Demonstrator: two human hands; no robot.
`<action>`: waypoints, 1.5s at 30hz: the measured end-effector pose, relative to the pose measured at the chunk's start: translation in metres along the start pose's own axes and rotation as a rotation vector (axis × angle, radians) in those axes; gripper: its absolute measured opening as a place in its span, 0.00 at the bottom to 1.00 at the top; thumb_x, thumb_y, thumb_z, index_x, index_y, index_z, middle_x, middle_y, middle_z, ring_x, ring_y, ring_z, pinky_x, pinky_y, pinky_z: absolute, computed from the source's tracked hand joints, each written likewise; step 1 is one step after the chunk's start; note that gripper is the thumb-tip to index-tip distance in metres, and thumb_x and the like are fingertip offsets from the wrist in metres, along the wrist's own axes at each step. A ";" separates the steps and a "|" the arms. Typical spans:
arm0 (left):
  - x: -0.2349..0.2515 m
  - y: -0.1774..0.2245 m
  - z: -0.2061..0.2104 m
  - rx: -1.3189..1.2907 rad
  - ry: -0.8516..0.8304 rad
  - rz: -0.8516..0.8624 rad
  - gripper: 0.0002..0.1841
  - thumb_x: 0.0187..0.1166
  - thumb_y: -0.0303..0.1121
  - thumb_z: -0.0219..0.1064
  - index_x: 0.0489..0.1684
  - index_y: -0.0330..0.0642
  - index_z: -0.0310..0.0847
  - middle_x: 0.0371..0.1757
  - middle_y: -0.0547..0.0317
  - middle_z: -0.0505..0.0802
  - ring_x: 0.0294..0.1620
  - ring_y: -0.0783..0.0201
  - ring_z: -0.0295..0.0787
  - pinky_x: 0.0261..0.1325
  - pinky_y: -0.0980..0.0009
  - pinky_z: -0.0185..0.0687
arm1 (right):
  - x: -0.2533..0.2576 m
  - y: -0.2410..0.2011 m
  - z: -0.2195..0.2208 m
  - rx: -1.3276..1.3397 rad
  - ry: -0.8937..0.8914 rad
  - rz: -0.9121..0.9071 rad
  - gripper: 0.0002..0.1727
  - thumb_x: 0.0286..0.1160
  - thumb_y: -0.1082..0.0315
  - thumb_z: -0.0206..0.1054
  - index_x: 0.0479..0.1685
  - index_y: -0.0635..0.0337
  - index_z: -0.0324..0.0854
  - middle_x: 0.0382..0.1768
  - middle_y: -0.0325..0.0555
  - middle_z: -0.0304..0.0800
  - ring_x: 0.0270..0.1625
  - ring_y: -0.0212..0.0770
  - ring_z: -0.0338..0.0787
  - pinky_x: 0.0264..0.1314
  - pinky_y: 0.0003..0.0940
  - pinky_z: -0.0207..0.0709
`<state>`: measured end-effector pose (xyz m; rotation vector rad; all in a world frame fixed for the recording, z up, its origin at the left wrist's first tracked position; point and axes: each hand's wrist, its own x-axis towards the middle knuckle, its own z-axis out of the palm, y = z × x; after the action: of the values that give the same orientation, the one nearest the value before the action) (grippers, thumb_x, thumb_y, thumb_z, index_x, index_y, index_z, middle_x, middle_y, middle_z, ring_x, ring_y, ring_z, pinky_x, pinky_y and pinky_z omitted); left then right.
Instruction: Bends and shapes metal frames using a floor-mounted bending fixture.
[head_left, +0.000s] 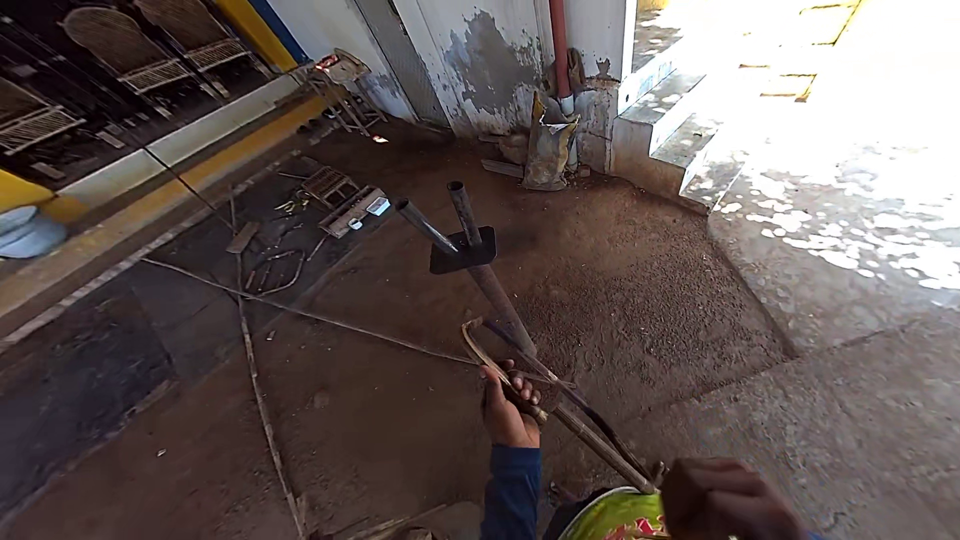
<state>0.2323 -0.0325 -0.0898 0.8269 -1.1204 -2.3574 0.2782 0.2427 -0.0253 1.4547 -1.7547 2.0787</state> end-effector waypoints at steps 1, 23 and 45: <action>0.007 0.002 -0.009 -0.007 0.020 -0.009 0.30 0.92 0.62 0.40 0.45 0.48 0.80 0.16 0.68 0.77 0.10 0.71 0.73 0.13 0.74 0.76 | 0.005 -0.016 -0.022 0.181 0.130 0.051 0.05 0.78 0.65 0.73 0.38 0.55 0.85 0.35 0.44 0.91 0.39 0.41 0.93 0.43 0.38 0.90; -0.055 -0.056 0.061 0.436 -0.198 0.264 0.24 0.80 0.52 0.70 0.22 0.42 0.78 0.09 0.63 0.69 0.05 0.65 0.63 0.08 0.68 0.64 | -0.088 0.166 0.016 -0.213 -0.389 1.003 0.21 0.81 0.55 0.70 0.64 0.59 0.84 0.48 0.50 0.95 0.52 0.46 0.95 0.63 0.54 0.85; 0.020 0.000 -0.010 0.389 0.112 0.445 0.20 0.81 0.49 0.70 0.30 0.40 0.82 0.11 0.63 0.73 0.07 0.66 0.66 0.11 0.68 0.69 | 0.029 0.201 0.104 -0.301 -0.235 0.700 0.24 0.78 0.61 0.72 0.74 0.51 0.82 0.59 0.46 0.93 0.53 0.41 0.95 0.60 0.46 0.90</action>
<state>0.2245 -0.0494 -0.1019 0.7267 -1.5558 -1.7386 0.2092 0.0749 -0.1642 1.1337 -2.8448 1.7828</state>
